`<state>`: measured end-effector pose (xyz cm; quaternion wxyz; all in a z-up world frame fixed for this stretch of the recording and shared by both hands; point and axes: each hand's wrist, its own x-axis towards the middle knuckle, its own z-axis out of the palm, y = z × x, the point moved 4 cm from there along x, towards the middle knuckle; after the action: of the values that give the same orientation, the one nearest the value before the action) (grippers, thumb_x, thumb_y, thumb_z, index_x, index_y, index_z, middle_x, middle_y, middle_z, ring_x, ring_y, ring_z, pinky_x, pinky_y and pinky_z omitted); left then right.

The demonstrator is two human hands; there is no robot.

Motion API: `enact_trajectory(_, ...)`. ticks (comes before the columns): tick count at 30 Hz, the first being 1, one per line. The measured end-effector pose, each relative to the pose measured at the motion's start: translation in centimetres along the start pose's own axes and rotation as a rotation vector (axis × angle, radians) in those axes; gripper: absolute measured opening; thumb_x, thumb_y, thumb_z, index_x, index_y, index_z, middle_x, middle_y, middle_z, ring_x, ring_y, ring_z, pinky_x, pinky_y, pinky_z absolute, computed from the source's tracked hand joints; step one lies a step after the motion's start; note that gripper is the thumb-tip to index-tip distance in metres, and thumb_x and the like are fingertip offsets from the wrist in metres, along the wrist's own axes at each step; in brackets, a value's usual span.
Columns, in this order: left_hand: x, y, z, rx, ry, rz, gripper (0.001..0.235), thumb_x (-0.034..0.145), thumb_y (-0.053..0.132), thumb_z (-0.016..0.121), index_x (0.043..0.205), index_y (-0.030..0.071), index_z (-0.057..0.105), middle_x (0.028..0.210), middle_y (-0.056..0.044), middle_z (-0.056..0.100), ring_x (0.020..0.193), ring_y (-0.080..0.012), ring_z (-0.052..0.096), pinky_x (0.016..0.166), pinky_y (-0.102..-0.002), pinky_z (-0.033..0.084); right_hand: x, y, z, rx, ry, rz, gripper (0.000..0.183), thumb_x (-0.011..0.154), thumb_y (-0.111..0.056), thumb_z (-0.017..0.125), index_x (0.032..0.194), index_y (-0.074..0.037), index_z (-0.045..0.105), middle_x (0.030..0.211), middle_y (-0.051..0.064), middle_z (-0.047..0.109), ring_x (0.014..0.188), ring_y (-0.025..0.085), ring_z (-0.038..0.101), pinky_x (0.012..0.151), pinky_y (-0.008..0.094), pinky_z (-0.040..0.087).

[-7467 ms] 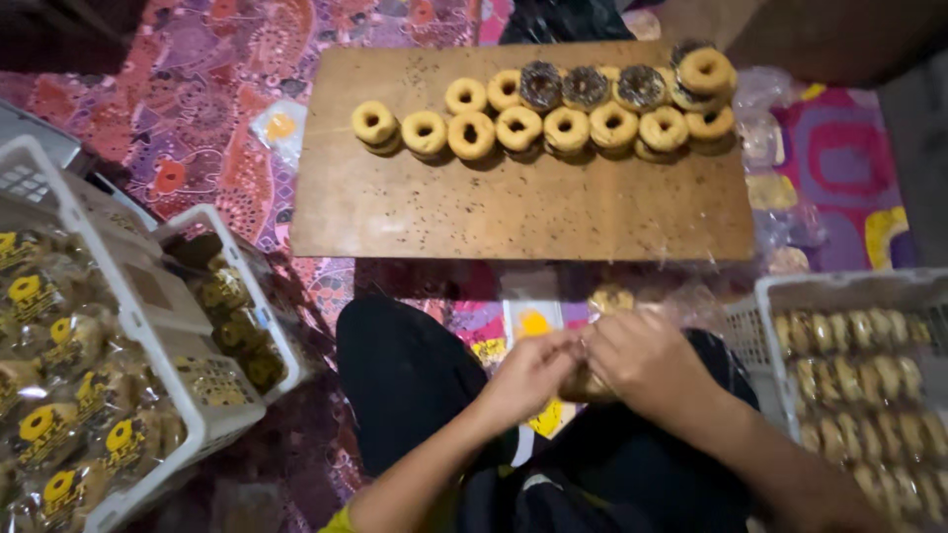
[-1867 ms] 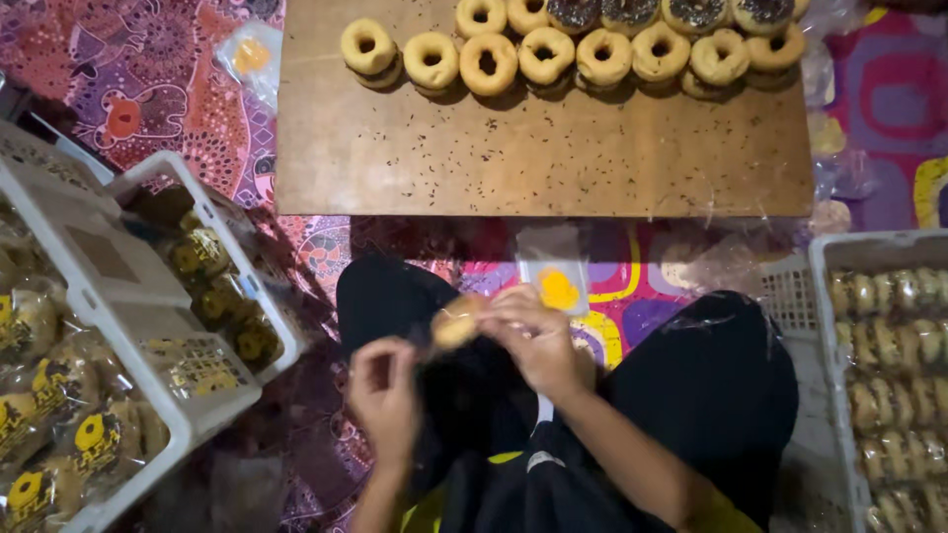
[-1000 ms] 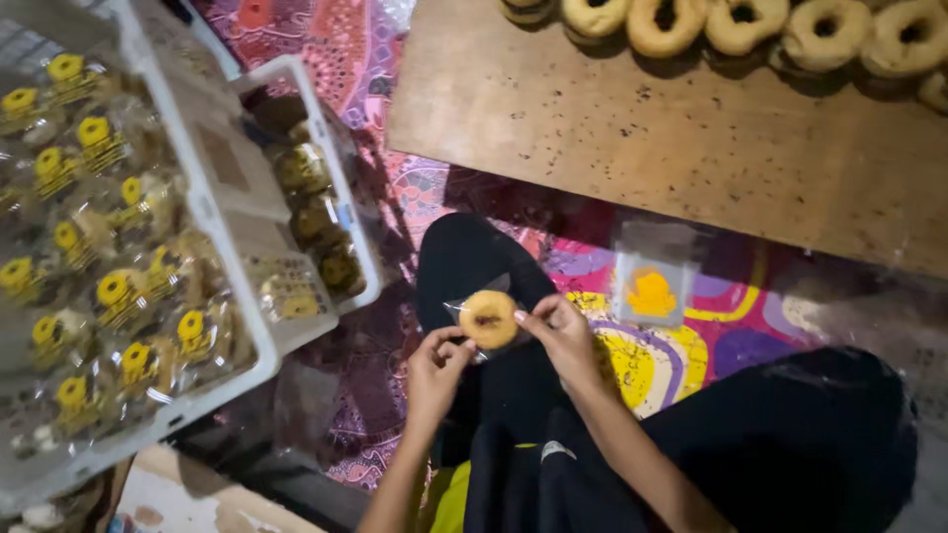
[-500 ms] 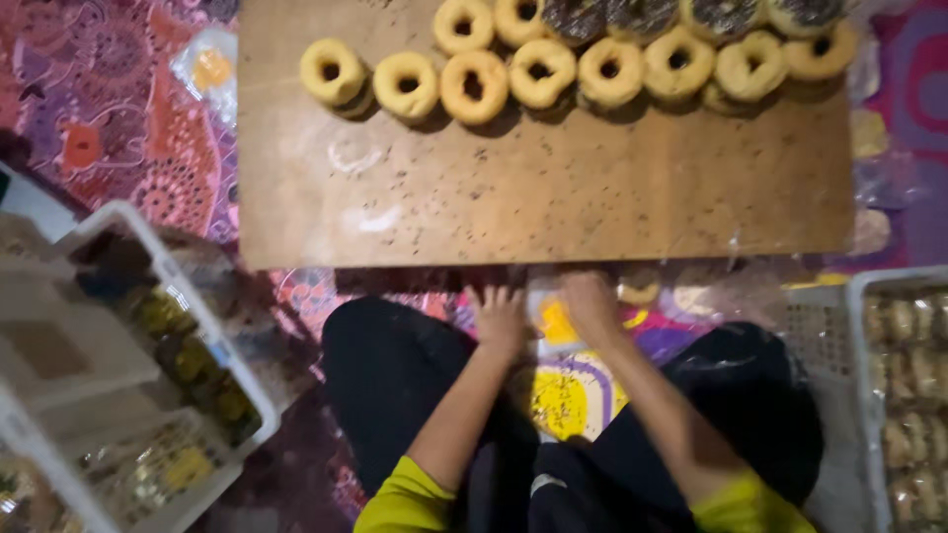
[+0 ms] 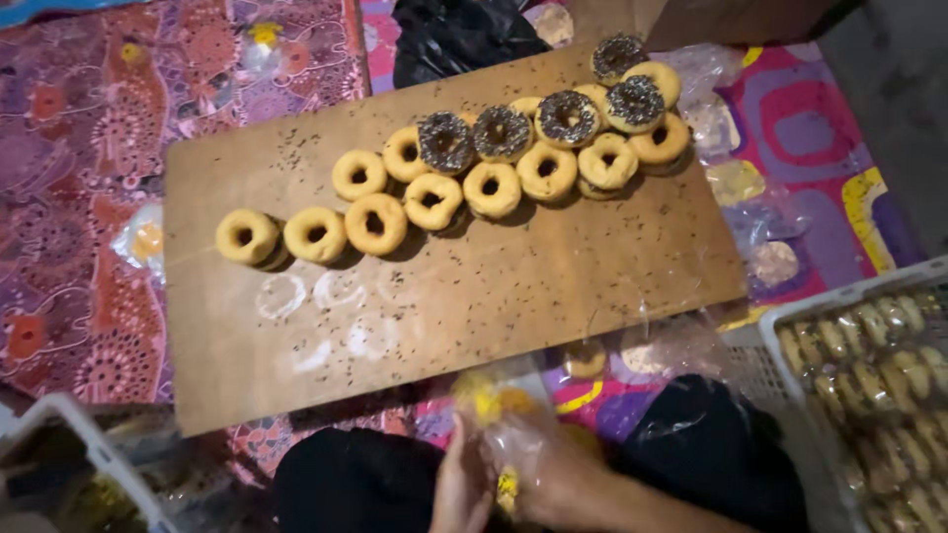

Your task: The person sits on a mat and packages donuts by placing them into clear plastic bags. They pick donuts from a wooden board, insert them into bags, and place the sealed packages into a white plastic crate.

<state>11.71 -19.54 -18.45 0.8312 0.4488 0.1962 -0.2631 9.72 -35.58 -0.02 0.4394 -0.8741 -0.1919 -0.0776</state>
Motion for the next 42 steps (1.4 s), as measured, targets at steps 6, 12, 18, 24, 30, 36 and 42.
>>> enact_trajectory(6,-0.9,8.7,4.9,-0.214,0.249,-0.206,0.066,0.102,0.058,0.045,0.14,0.005,0.052,0.137,-0.017,0.057,0.121,-0.0291,0.061,0.1,-0.047,0.052,7.1,16.3,-18.7,-0.402,0.689,0.474,0.096,0.083,-0.022,0.089,0.156,-0.005,0.03,0.151,0.026,0.043,0.133,0.045,0.048,0.102,0.053,0.045)
enact_trajectory(12,-0.3,12.0,14.1,-0.418,-0.192,-0.143,0.056,0.101,0.051,0.05,0.138,0.009,0.057,0.131,-0.013,0.065,0.115,-0.0271,0.062,0.102,-0.041,0.051,10.5,24.7,-24.1,-0.151,0.752,0.449,0.109,0.092,-0.008,0.09,0.17,-0.017,0.014,0.156,0.021,0.049,0.136,0.03,0.063,0.11,0.04,0.057)
enact_trajectory(18,0.5,10.6,15.4,-0.539,-0.156,-0.203,0.053,0.1,0.049,0.051,0.134,0.01,0.058,0.127,-0.01,0.07,0.11,-0.0214,0.068,0.096,-0.035,0.056,-1.0,3.1,-11.8,0.539,0.699,0.136,0.131,0.074,-0.009,0.087,0.173,-0.013,0.0,0.135,0.017,0.063,0.133,0.029,0.061,0.119,0.047,0.049)
enact_trajectory(24,-6.4,7.6,16.1,-0.424,-0.095,-0.101,0.042,0.096,0.031,0.061,0.131,0.009,0.06,0.12,-0.008,0.071,0.105,-0.019,0.071,0.091,-0.035,0.058,-6.3,0.1,-3.7,-0.197,0.434,0.466,0.1,0.072,-0.018,0.094,0.148,-0.022,0.029,0.126,0.009,0.07,0.118,0.022,0.067,0.11,0.034,0.05)
enact_trajectory(30,-8.4,6.6,13.7,-0.404,-0.1,0.07,0.035,0.097,0.012,0.071,0.129,0.005,0.061,0.116,-0.009,0.071,0.102,-0.0188,0.071,0.088,-0.035,0.059,-4.4,-6.3,-4.4,-0.225,0.611,0.318,0.075,0.082,-0.008,0.078,0.149,0.0,0.046,0.138,0.014,0.061,0.129,0.036,0.059,0.111,0.041,0.044)
enact_trajectory(36,-8.8,5.7,6.9,-0.289,-0.073,-0.056,0.037,0.096,0.024,0.069,0.126,0.003,0.064,0.113,-0.011,0.072,0.099,-0.0238,0.071,0.085,-0.04,0.061,-6.1,-9.4,-3.6,-0.514,0.212,-0.095,0.043,0.073,-0.018,0.078,0.114,-0.015,0.067,0.117,0.011,0.071,0.122,0.034,0.063,0.113,0.053,0.037)
enact_trajectory(42,-9.0,11.5,-4.5,-0.436,0.058,-0.008,0.044,0.095,0.034,0.063,0.124,0.001,0.063,0.113,-0.016,0.073,0.102,-0.0267,0.074,0.088,-0.04,0.063,-8.3,-4.8,5.1,0.398,-0.546,0.165,0.015,0.092,-0.01,0.072,0.106,-0.008,0.076,0.102,0.008,0.079,0.1,0.025,0.076,0.09,0.036,0.059)
